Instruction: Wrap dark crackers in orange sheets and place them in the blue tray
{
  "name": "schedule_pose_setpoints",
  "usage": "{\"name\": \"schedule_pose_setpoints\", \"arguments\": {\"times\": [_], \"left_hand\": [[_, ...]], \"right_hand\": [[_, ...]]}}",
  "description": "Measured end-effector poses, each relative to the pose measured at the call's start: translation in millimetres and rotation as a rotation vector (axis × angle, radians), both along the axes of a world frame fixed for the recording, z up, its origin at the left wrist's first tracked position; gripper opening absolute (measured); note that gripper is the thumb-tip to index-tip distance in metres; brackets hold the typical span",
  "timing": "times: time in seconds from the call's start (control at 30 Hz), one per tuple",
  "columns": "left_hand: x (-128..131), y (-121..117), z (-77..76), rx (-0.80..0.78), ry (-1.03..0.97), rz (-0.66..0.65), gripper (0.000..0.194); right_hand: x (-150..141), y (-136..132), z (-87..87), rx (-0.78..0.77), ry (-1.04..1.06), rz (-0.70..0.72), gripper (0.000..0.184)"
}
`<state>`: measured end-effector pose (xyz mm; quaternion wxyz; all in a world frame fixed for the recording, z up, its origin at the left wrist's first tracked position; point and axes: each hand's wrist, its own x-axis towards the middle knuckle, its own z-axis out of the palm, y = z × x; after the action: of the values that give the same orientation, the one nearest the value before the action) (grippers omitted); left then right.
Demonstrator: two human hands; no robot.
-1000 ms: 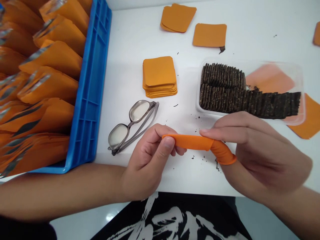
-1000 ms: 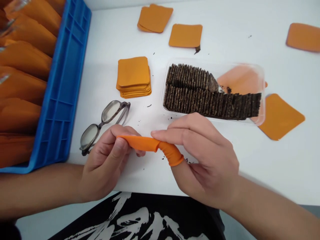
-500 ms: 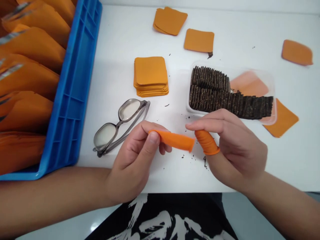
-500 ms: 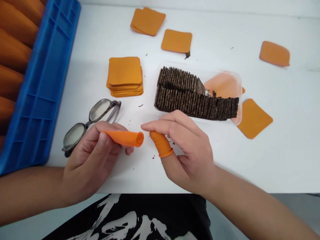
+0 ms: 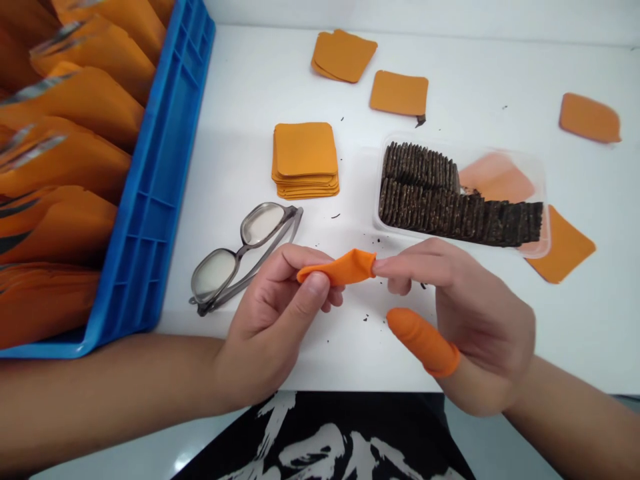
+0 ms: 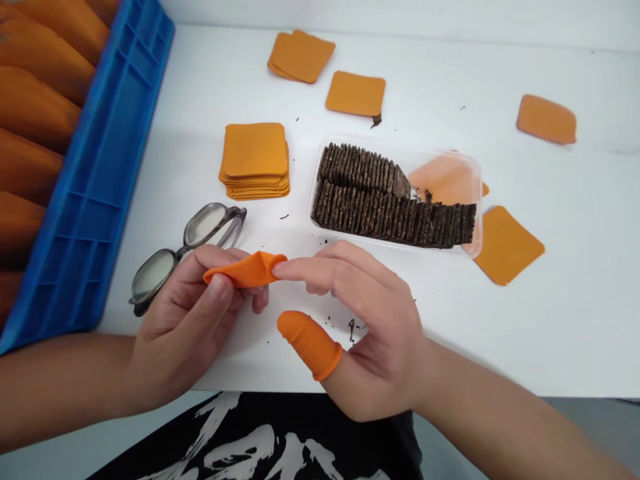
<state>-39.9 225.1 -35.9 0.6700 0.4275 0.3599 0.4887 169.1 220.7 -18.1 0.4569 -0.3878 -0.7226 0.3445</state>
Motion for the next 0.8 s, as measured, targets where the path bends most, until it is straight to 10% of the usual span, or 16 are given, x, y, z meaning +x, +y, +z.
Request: {"name": "schedule_pose_setpoints", "arguments": {"times": [0.4, 0.8], "left_hand": [[-2, 0, -3.1, 0.025, 0.021, 0.057, 0.019], [-1, 3, 2.7, 0.041, -0.001, 0.024, 0.018]], "right_hand": [[-3, -1, -4.5, -0.419, 0.211, 0.219, 0.040], [-2, -2, -12.2, -0.433, 0.287, 0.398, 0.067]]}}
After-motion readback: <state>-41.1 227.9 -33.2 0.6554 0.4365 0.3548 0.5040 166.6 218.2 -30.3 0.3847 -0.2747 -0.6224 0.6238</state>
